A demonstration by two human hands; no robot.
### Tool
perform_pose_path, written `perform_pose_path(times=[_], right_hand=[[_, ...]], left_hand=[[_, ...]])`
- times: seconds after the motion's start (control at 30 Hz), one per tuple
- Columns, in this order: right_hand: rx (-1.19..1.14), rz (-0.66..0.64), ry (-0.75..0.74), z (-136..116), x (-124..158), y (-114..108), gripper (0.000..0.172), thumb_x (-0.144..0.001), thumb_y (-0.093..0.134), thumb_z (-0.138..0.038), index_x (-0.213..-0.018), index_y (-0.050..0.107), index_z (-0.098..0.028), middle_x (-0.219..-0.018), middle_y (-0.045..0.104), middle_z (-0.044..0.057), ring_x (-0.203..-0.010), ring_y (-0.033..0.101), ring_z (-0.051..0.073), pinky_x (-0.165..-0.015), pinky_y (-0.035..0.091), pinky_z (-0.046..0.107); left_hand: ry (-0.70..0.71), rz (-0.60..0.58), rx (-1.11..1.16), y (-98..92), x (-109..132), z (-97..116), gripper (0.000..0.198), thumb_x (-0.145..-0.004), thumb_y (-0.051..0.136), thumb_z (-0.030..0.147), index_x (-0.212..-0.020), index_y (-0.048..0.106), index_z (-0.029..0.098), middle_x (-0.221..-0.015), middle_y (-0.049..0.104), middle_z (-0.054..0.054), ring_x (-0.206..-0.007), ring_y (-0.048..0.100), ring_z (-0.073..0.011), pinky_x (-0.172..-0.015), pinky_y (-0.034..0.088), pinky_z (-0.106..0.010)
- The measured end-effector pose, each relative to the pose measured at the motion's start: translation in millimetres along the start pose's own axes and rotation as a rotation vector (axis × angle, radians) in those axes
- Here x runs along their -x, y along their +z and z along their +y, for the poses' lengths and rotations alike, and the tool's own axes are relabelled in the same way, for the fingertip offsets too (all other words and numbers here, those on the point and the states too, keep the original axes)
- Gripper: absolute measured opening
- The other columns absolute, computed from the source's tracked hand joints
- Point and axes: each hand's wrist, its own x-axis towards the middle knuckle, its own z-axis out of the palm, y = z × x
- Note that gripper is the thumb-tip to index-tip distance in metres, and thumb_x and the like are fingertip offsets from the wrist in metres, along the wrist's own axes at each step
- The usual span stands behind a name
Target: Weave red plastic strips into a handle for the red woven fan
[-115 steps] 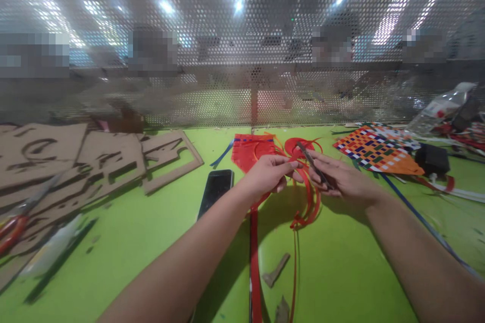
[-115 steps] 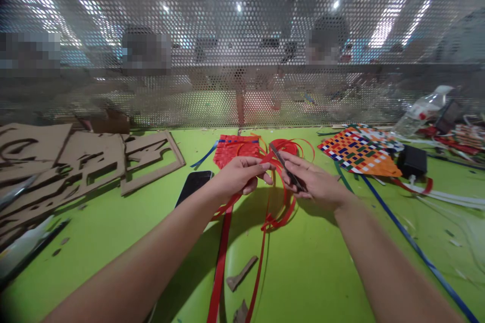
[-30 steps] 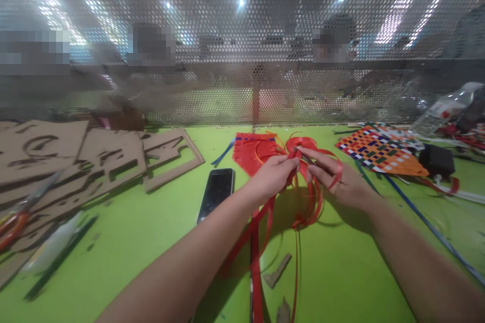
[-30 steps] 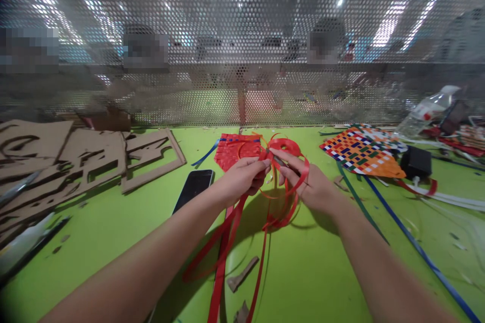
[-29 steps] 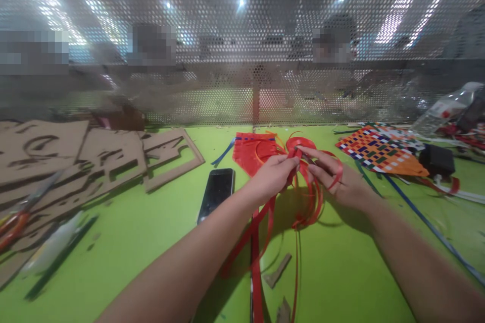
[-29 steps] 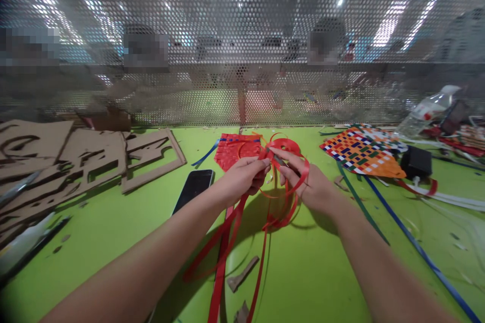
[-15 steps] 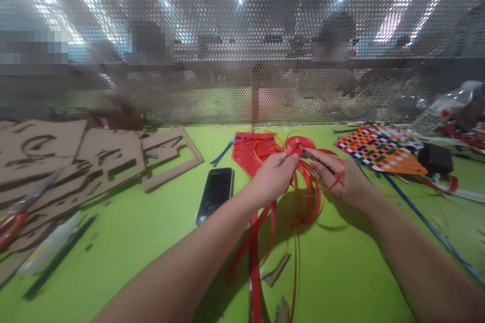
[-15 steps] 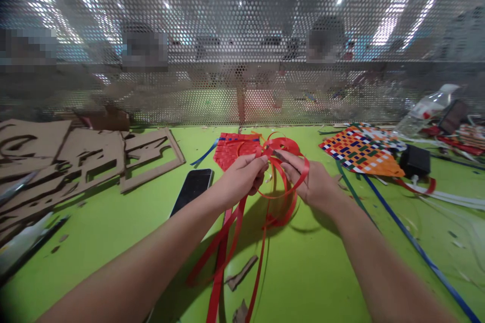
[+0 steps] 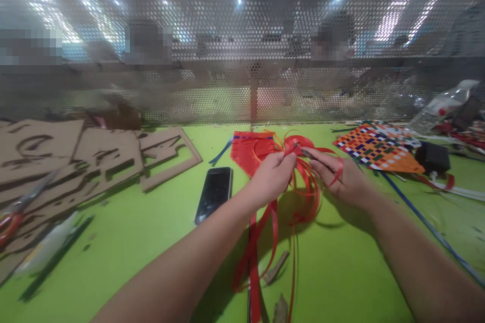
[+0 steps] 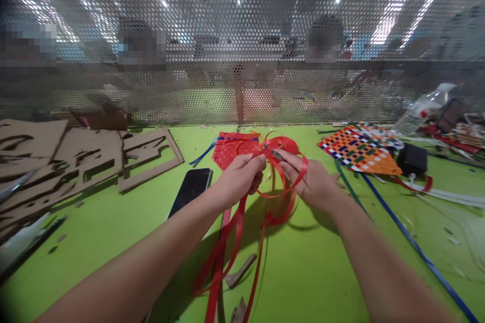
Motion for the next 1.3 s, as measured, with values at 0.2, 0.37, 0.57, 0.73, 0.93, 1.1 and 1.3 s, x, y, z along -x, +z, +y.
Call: perform_pose_path(times=[0.2, 0.37, 0.57, 0.73, 0.93, 1.1, 1.3], right_hand=[[-0.002, 0.018, -0.015, 4.4, 1.3, 1.5, 0.050, -0.109, 0.054, -0.047, -0.153, 0.063, -0.027, -0.136, 0.077, 0.012, -0.120, 0.074, 0.034, -0.098, 0.061, 0.045], [0.003, 0.021, -0.017, 0.6, 2.0, 4.5, 0.051, -0.109, 0.053, -0.048, -0.151, 0.066, -0.023, -0.119, 0.083, 0.014, -0.103, 0.080, 0.033, -0.093, 0.063, 0.043], [0.010, 0.037, -0.012, 0.5, 1.5, 4.5, 0.050, -0.109, 0.052, -0.047, -0.151, 0.065, -0.024, -0.130, 0.079, 0.015, -0.115, 0.076, 0.034, -0.098, 0.061, 0.045], [0.012, 0.041, -0.030, 5.7, 1.9, 2.3, 0.050, -0.108, 0.055, -0.045, -0.154, 0.063, -0.026, -0.139, 0.075, 0.013, -0.121, 0.074, 0.034, -0.100, 0.061, 0.046], [0.033, 0.076, -0.086, 1.7, 2.4, 7.7, 0.047, -0.110, 0.053, -0.042, -0.151, 0.066, -0.024, -0.128, 0.080, 0.013, -0.112, 0.078, 0.030, -0.094, 0.063, 0.040], [0.053, 0.083, -0.112, 2.4, 1.0, 7.4, 0.047, -0.110, 0.051, -0.041, -0.150, 0.067, -0.022, -0.126, 0.081, 0.013, -0.106, 0.080, 0.028, -0.093, 0.064, 0.037], [0.078, 0.068, -0.128, 4.6, 1.1, 5.1, 0.047, -0.110, 0.051, -0.038, -0.153, 0.064, -0.022, -0.132, 0.079, 0.012, -0.112, 0.079, 0.029, -0.094, 0.064, 0.038]], left_hand=[[-0.009, 0.033, -0.021, 2.3, 1.8, -0.1, 0.040, -0.103, 0.050, 0.044, -0.070, 0.038, 0.024, -0.058, 0.041, 0.004, -0.050, 0.038, -0.0106, -0.050, 0.029, -0.026], [0.002, 0.009, -0.043, 7.9, 2.6, -9.1, 0.040, -0.105, 0.047, 0.043, -0.070, 0.039, 0.024, -0.059, 0.044, 0.004, -0.051, 0.038, -0.0110, -0.053, 0.031, -0.026], [0.029, 0.010, -0.055, 1.9, 3.2, -4.4, 0.041, -0.106, 0.045, 0.042, -0.070, 0.038, 0.024, -0.058, 0.042, 0.005, -0.051, 0.037, -0.0110, -0.053, 0.030, -0.027], [0.043, 0.049, -0.077, -4.3, 3.6, 3.4, 0.041, -0.105, 0.047, 0.043, -0.070, 0.039, 0.024, -0.059, 0.043, 0.004, -0.051, 0.039, -0.0109, -0.052, 0.029, -0.027], [0.039, 0.016, -0.059, 5.4, 5.6, -5.5, 0.041, -0.105, 0.044, 0.045, -0.070, 0.039, 0.024, -0.058, 0.043, 0.005, -0.051, 0.037, -0.0108, -0.052, 0.031, -0.026], [0.029, 0.016, -0.050, 3.3, 4.3, -4.8, 0.040, -0.104, 0.045, 0.045, -0.071, 0.039, 0.024, -0.058, 0.042, 0.006, -0.050, 0.037, -0.0104, -0.051, 0.030, -0.026], [0.037, 0.007, -0.065, 3.6, 4.6, -4.0, 0.040, -0.105, 0.043, 0.043, -0.071, 0.038, 0.024, -0.057, 0.041, 0.006, -0.049, 0.037, -0.0103, -0.051, 0.028, -0.025]])
